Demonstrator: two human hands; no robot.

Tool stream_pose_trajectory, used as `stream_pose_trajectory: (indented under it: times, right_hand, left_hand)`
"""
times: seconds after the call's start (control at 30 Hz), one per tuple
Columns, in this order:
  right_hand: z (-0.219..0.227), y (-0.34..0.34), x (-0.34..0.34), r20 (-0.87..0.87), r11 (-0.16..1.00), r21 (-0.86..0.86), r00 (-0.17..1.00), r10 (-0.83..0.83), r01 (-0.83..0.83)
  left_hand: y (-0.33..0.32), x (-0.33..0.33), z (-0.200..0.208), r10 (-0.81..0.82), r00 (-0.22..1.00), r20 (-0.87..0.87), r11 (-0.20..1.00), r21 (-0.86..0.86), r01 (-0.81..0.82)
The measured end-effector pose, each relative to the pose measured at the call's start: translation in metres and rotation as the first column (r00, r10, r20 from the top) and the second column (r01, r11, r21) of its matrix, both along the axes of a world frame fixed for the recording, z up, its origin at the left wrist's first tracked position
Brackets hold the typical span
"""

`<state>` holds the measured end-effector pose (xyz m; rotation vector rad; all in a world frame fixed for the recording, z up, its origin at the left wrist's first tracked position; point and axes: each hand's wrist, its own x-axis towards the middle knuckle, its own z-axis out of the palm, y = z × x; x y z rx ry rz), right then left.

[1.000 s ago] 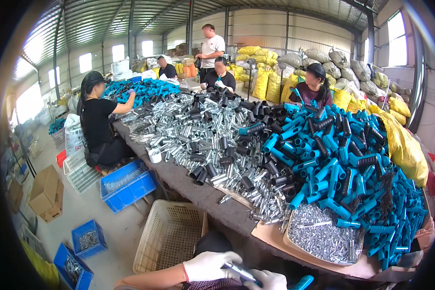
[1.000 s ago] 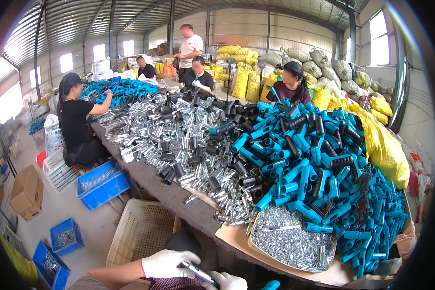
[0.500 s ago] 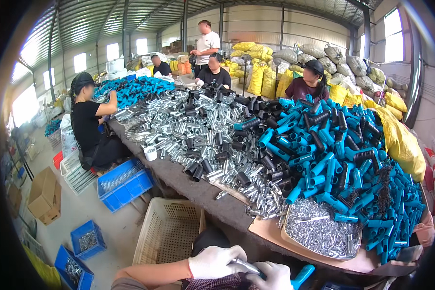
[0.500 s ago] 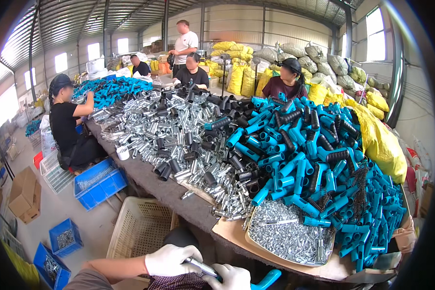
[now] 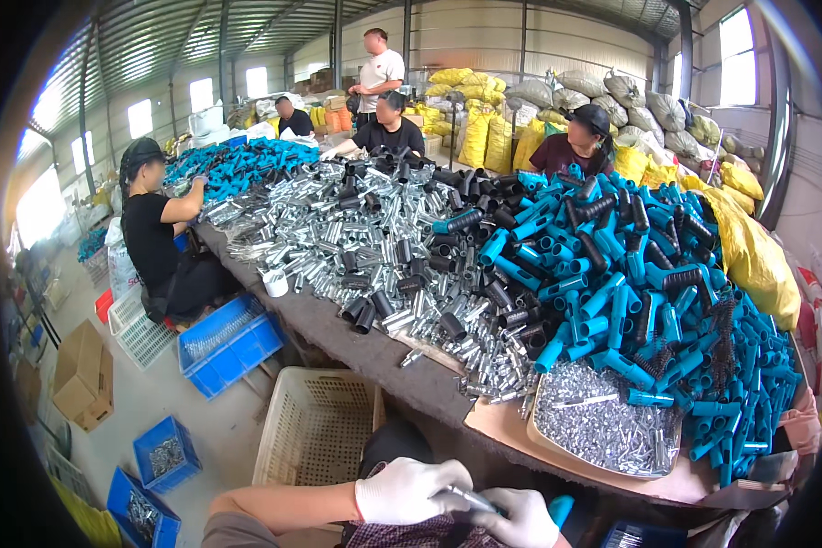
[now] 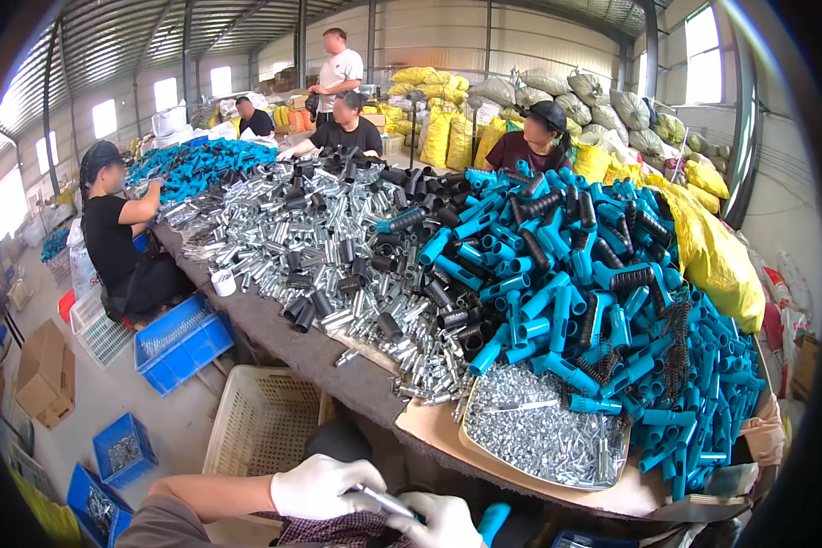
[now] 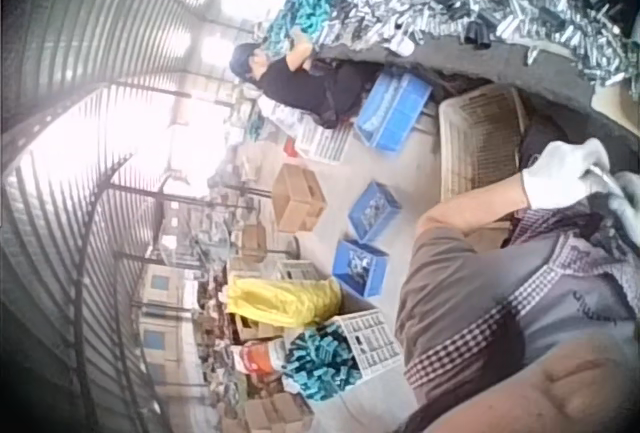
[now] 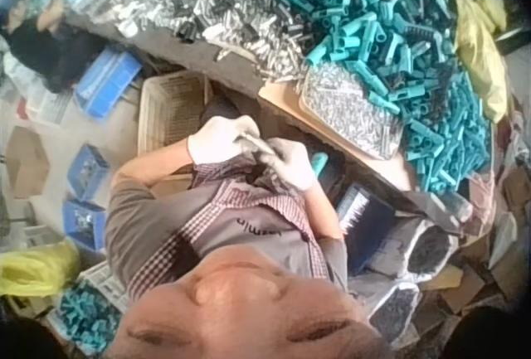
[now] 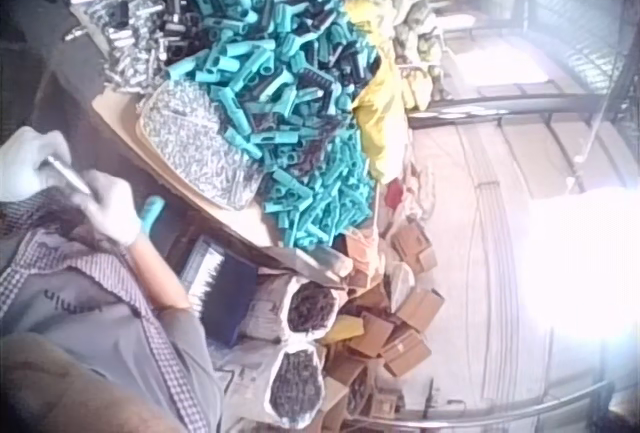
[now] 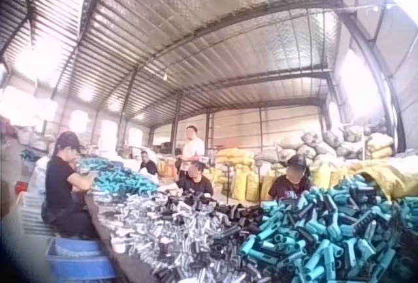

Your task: The person assembles tools by fitting metal components, springs, and pins together by hand, sliding them into plastic handles, and placing the finished tools into a basket.

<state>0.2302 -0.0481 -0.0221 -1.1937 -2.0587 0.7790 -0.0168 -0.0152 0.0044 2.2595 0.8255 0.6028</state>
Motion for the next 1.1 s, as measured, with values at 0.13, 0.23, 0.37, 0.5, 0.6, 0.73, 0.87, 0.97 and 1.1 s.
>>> stream_pose_trajectory:
  times: [0.13, 0.23, 0.37, 0.5, 0.6, 0.73, 0.87, 0.97, 1.1]
  right_hand:
    - [-0.014, 0.013, 0.021, -0.618, 0.423, -0.578, 0.713, 0.333, -0.698]
    - [-0.021, 0.004, 0.016, -0.425, 0.823, -0.366, 0.864, 0.269, -0.436]
    - [0.005, -0.004, -0.002, -0.030, 0.997, -0.068, 0.999, 0.032, -0.034]
    - [-0.003, 0.006, 0.015, -0.592, 0.599, -0.514, 0.759, 0.270, -0.614]
    - [-0.010, 0.008, 0.017, -0.525, 0.704, -0.393, 0.773, 0.356, -0.591]
    - [-0.010, 0.000, 0.010, -0.525, 0.907, -0.286, 0.842, 0.122, -0.309]
    - [-0.019, -0.004, 0.006, -0.958, 0.905, -0.288, 0.103, -0.269, -0.314]
    - [0.024, 0.000, 0.019, -0.903, 0.928, -0.371, -0.222, -0.367, -0.023]
    - [-0.041, -0.005, 0.011, -0.756, 0.763, -0.646, -0.163, -0.634, 0.026]
  left_hand:
    - [0.008, 0.004, 0.007, -0.552, 0.832, 0.060, 0.753, 0.464, 0.467]
    - [0.011, 0.004, 0.010, -0.406, 0.912, 0.054, 0.851, 0.386, 0.356]
    - [0.002, 0.004, 0.007, -0.022, 0.999, 0.038, 0.992, 0.125, 0.017]
    - [-0.002, 0.006, 0.009, -0.288, 0.939, 0.186, 0.933, 0.275, 0.231]
    - [0.000, 0.006, 0.012, -0.372, 0.919, 0.133, 0.892, 0.327, 0.314]
    - [0.007, 0.006, 0.001, -0.084, 0.944, 0.318, 0.988, 0.153, 0.037]
    - [0.009, 0.008, -0.031, -0.200, 0.976, -0.084, 0.979, -0.068, 0.194]
    - [-0.001, -0.002, -0.018, -0.197, 0.931, 0.306, 0.925, 0.372, 0.074]
    - [-0.010, -0.024, -0.041, -0.038, 0.972, 0.230, 0.964, 0.266, -0.025]
